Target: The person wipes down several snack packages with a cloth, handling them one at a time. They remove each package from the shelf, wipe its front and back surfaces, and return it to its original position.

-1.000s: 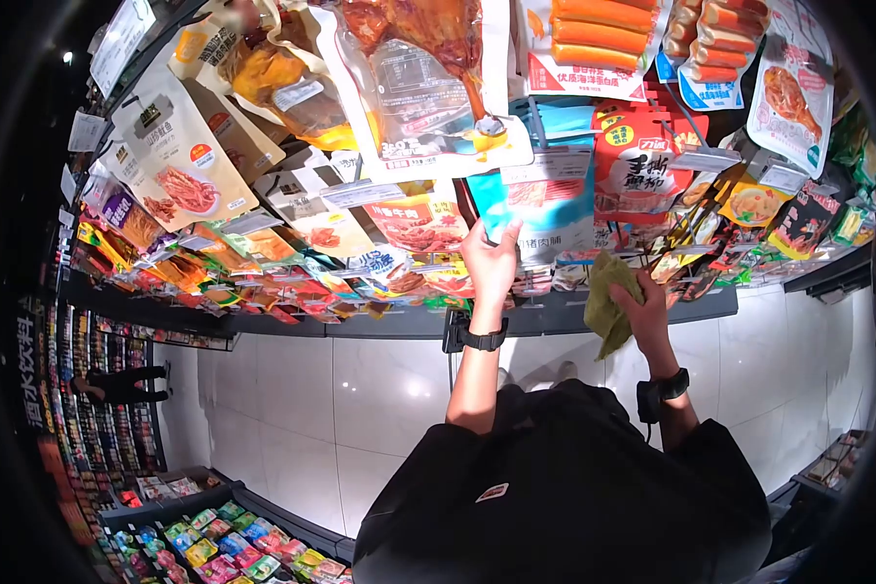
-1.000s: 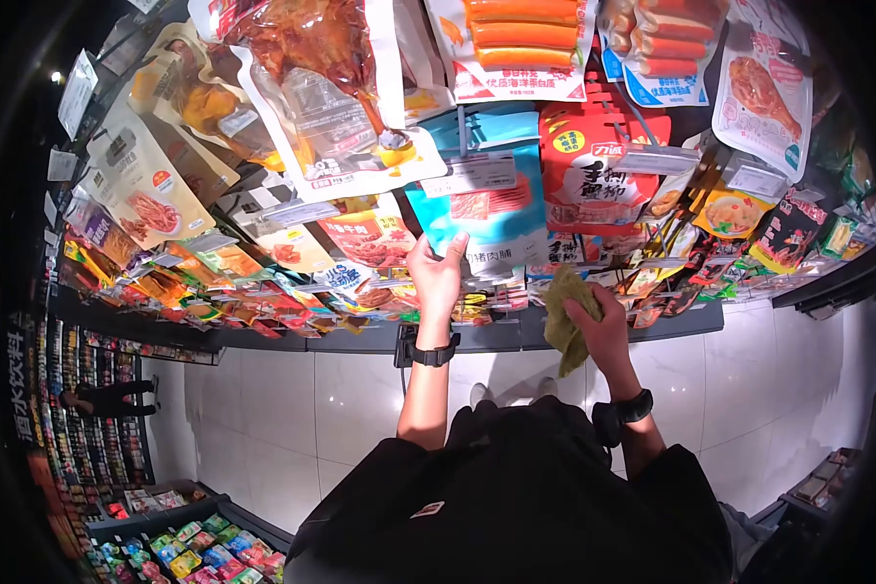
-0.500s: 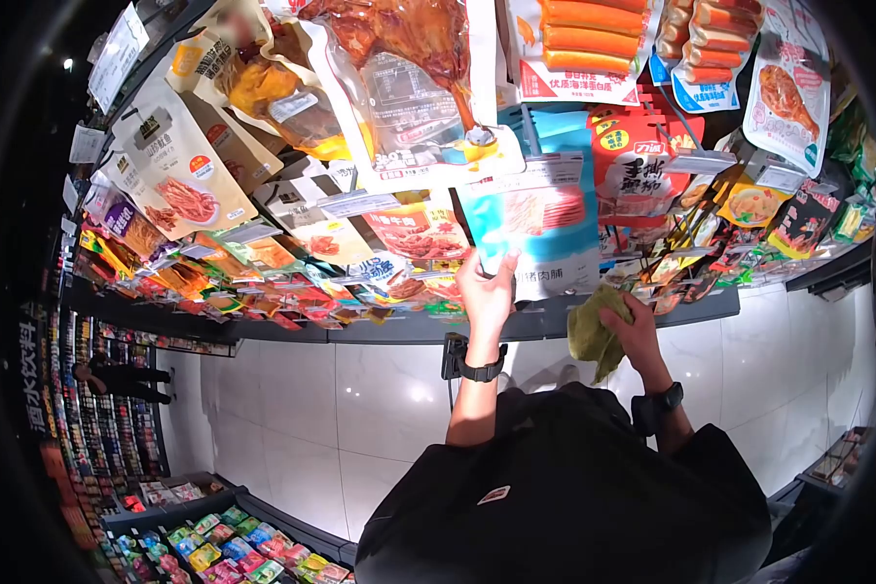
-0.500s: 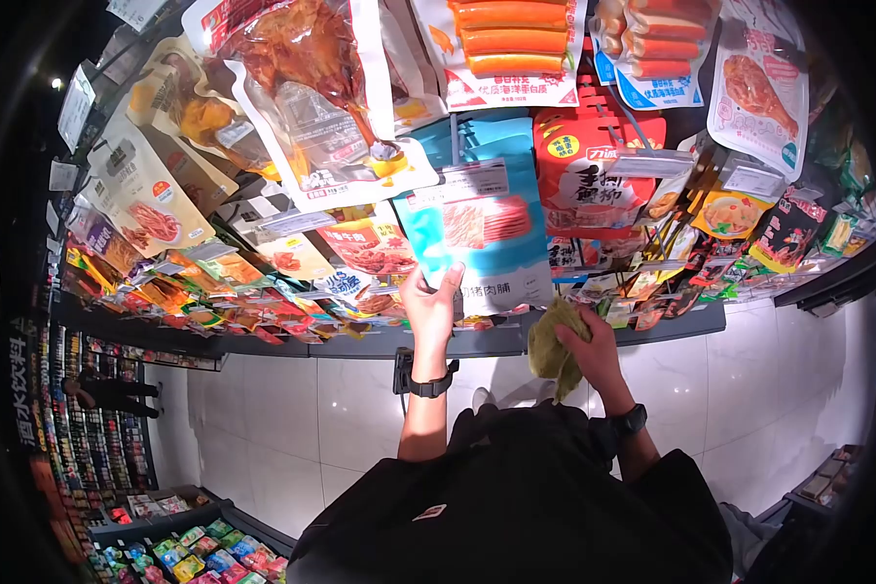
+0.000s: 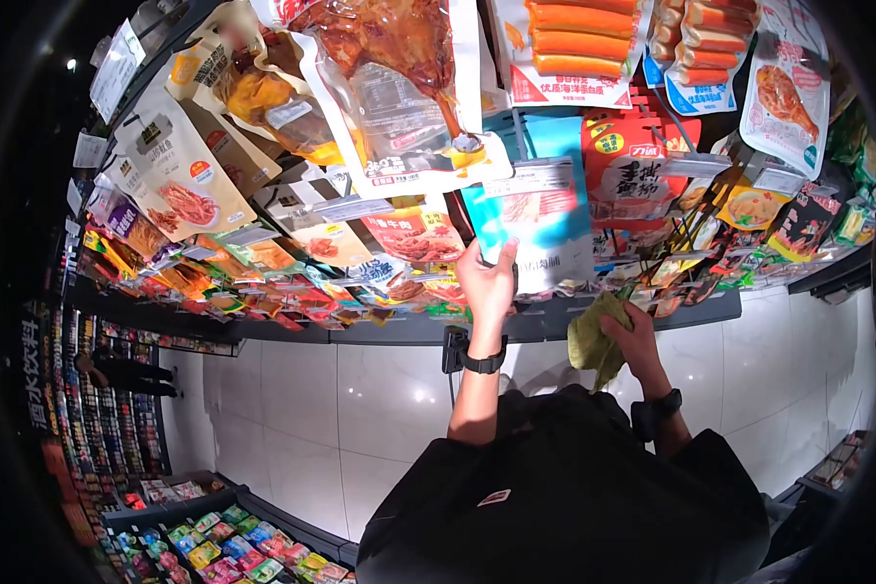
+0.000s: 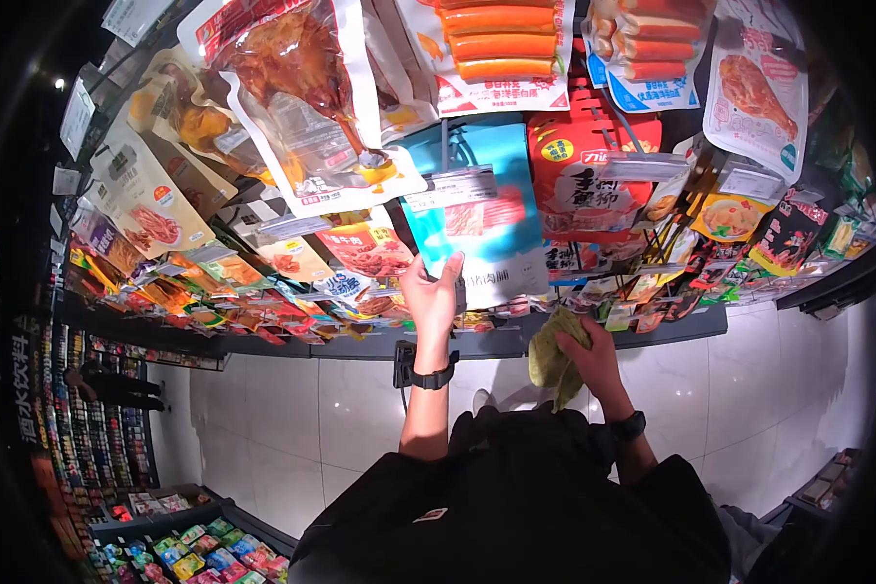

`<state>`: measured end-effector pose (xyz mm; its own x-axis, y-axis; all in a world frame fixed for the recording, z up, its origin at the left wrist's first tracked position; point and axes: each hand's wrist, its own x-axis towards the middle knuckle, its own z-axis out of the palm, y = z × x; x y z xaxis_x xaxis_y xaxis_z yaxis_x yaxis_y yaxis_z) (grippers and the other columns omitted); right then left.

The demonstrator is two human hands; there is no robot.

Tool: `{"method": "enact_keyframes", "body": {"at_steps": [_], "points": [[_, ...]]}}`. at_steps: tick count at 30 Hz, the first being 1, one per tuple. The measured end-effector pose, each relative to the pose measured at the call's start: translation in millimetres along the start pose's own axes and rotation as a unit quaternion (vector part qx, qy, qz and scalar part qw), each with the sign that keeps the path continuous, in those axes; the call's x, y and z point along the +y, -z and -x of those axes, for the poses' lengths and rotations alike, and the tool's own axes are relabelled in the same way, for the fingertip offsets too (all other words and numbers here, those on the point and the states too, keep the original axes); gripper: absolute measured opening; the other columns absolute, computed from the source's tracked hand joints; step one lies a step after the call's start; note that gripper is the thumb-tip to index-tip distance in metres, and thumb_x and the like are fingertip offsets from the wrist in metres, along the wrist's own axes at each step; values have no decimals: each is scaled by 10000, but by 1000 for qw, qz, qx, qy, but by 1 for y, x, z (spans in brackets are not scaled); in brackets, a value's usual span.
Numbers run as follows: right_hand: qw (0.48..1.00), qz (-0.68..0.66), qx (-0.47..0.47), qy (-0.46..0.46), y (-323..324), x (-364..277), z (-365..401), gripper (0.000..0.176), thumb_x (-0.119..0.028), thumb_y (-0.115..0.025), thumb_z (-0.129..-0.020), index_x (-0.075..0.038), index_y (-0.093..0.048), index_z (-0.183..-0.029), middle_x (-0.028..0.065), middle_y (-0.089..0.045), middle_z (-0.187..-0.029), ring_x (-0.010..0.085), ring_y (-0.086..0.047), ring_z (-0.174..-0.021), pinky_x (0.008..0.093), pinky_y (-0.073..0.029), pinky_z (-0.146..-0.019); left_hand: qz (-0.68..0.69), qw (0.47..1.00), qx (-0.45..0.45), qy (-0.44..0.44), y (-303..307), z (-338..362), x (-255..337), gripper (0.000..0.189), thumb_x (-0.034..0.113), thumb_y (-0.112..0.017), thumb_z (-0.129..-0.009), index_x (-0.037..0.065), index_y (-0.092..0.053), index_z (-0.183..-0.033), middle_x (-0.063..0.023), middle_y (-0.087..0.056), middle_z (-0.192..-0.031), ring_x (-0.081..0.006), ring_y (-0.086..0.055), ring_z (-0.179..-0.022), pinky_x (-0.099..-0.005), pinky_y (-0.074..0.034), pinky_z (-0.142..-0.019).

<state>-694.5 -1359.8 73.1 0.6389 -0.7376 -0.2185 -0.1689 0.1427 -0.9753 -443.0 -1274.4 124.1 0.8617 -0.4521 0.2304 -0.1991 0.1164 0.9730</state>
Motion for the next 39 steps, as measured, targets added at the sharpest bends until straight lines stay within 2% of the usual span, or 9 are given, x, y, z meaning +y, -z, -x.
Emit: {"method": "enact_keyframes", "body": {"at_steps": [4,5,12,13,20,25,29,32,39], "points": [[1000,-8,-5,1,4,4,2,232,-116,-709,-944,24,-659,-1122,42,-697,-977,94,-634,-885,283,-526,-792,-95,994,44,-34,-15,-15,-1,156,71,-745,-915,-49,-704,-1004,-108,-748,-814,-101,-643,-729,-303,-511,-692],[1000,-5,-8,0,6,6,2,221,-118,-708,-944,22,-657,-1108,39,-694,-963,89,-628,-873,283,-524,-779,-125,988,65,-61,-19,-16,-4,174,84,-734,-922,-49,-697,-1028,-169,-760,-854,-191,-714,-743,-348,-534,-713],[1000,-4,-9,0,20,13,12,193,-120,-705,-947,18,-651,-1072,28,-683,-930,68,-602,-856,279,-514,-755,-190,977,79,-55,-20,-16,-13,283,164,-803,-895,-39,-720,-1074,-195,-778,-966,-221,-760,-858,-376,-555,-768],[1000,-4,-6,3,23,16,13,192,-119,-703,-947,19,-651,-1070,27,-683,-930,68,-601,-855,278,-513,-753,-188,973,95,-96,-22,-14,-14,222,129,-784,-897,-48,-670,-967,-215,-740,-857,-350,-733,-767,-407,-544,-703],[1000,-18,-8,2,43,18,24,193,-126,-701,-950,19,-650,-1067,17,-680,-927,63,-595,-850,277,-505,-747,-208,963,145,-86,-23,2,-25,331,79,-793,-865,-43,-635,-1129,-222,-725,-958,-379,-706,-867,-425,-538,-803],[1000,-6,-9,-9,66,23,33,193,-125,-705,-945,16,-650,-1066,17,-677,-924,65,-589,-840,277,-502,-747,-234,951,136,-147,-24,19,-31,572,16,-772,-868,-33,-496,-1367,-231,-588,-1301,-352,-608,-1210,-430,-498,-1032],[1000,26,-6,-3,85,22,43,205,-128,-709,-937,17,-650,-1069,25,-674,-922,73,-589,-844,282,-501,-754,-229,949,167,-136,-31,29,-32,619,-2,-741,-872,-19,-454,-1419,-226,-548,-1351,-356,-573,-1252,-446,-488,-1046],[999,32,5,6,97,32,48,218,-132,-707,-936,18,-651,-1083,30,-677,-931,79,-593,-854,283,-502,-764,-220,953,158,-135,-31,32,-32,593,-30,-707,-871,-38,-450,-1405,-253,-534,-1356,-418,-543,-1273,-473,-459,-1058],[1000,0,23,-21,98,50,68,220,-121,-696,-931,21,-657,-1094,44,-687,-932,90,-601,-865,289,-509,-782,-283,937,105,-174,-21,36,-31,368,-19,-661,-861,17,-624,-1225,-207,-538,-1359,-396,-537,-1268,-477,-420,-1094]]}}
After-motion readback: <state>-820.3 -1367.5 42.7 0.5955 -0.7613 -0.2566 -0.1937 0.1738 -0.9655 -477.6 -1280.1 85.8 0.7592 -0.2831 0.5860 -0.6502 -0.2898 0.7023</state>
